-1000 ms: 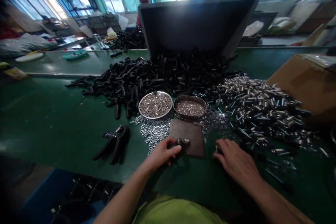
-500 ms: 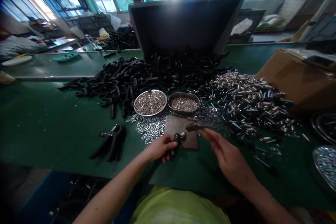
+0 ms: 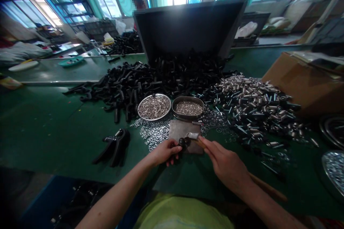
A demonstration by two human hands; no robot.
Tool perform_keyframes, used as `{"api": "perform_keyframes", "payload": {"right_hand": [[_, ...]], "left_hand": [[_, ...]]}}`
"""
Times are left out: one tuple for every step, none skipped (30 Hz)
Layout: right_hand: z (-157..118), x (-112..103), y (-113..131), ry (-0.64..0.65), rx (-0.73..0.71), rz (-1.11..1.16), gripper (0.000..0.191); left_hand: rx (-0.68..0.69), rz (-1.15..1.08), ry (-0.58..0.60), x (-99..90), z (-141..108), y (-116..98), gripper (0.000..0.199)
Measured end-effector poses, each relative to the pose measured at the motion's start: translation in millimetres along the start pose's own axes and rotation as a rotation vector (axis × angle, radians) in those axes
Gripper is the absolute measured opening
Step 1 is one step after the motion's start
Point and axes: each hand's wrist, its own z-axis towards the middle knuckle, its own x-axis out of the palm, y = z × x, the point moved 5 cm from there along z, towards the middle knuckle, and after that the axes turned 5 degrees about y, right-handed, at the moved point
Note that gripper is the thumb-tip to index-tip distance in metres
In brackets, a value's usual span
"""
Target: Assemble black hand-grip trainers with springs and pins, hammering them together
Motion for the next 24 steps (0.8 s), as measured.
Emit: {"api": "perform_keyframes", "payload": {"right_hand": [[-6, 3, -7, -0.013, 0.021, -0.037, 0.038], [-14, 6, -15, -0.025, 0.046, -0.084, 0.039], [-23, 10, -25, -0.038, 0.074, -0.142, 0.039], [-32, 14, -35, -0.047, 0.102, -0.203, 0.039], [-41, 19, -46, -0.055, 0.129, -0.272, 0.039], [-48, 24, -56, -0.054, 0.147, -0.332, 0.039], [-53, 28, -65, -0.049, 0.153, -0.371, 0.04], [-55, 32, -72, -0.043, 0.151, -0.385, 0.04], [-53, 35, -76, -0.046, 0.141, -0.368, 0.04], [-46, 36, -77, -0.058, 0.127, -0.327, 0.04], [-35, 36, -75, -0.075, 0.11, -0.269, 0.038], [-20, 35, -69, -0.092, 0.092, -0.2, 0.036], [-1, 34, -59, -0.107, 0.066, -0.126, 0.033], [22, 35, -47, -0.095, 0.033, -0.054, 0.03], [48, 35, -33, -0.09, -0.013, 0.013, 0.027], [74, 38, -17, -0.075, -0.069, 0.07, 0.026], [102, 42, -2, -0.057, -0.105, 0.107, 0.024], [128, 48, 11, -0.036, -0.132, 0.125, 0.023], [153, 55, 23, -0.022, -0.144, 0.127, 0.021], [176, 63, 31, 0.004, -0.143, 0.104, 0.02], [196, 73, 38, 0.037, -0.141, 0.07, 0.02], [212, 82, 42, 0.051, -0.143, 0.058, 0.019], [225, 91, 44, 0.066, -0.143, 0.045, 0.017], [234, 99, 45, 0.077, -0.143, 0.039, 0.016]], "left_hand": [[0.011, 0.035, -0.02, -1.7, 0, -1, 0.021], [0.044, 0.094, -0.068, -4.8, -1, -4, 0.018], [0.102, 0.174, -0.144, -9.0, -2, -9, 0.014], [0.18, 0.266, -0.238, -13.5, -4, -15, 0.011], [0.264, 0.361, -0.332, -17.3, -6, -22, 0.008], [0.343, 0.446, -0.411, -19.8, -8, -28, 0.007], [0.405, 0.514, -0.46, -21.0, -9, -32, 0.009], [0.443, 0.571, -0.48, -21.3, -9, -35, 0.011], [0.459, 0.626, -0.48, -21.1, -8, -36, 0.012], [0.463, 0.681, -0.473, -20.4, -7, -36, 0.012], [0.464, 0.733, -0.465, -19.5, -7, -36, 0.01], [0.466, 0.777, -0.465, -18.4, -8, -35, 0.01], [0.471, 0.811, -0.478, -17.1, -9, -35, 0.011], [0.481, 0.831, -0.499, -15.4, -11, -34, 0.014], [0.493, 0.843, -0.522, -13.2, -14, -33, 0.018], [0.498, 0.854, -0.545, -10.4, -15, -32, 0.023], [0.493, 0.871, -0.561, -7.2, -16, -31, 0.03], [0.476, 0.895, -0.574, -3.9, -16, -29, 0.04], [0.449, 0.922, -0.581, -0.9, -15, -27, 0.049], [0.419, 0.947, -0.587, 1.3, -13, -25, 0.056], [0.39, 0.964, -0.596, 2.6, -11, -24, 0.059], [0.369, 0.974, -0.604, 3.1, -9, -23, 0.06], [0.356, 0.977, -0.61, 3.1, -8, -22, 0.06], [0.351, 0.973, -0.611, 2.7, -6, -22, 0.061]]}}
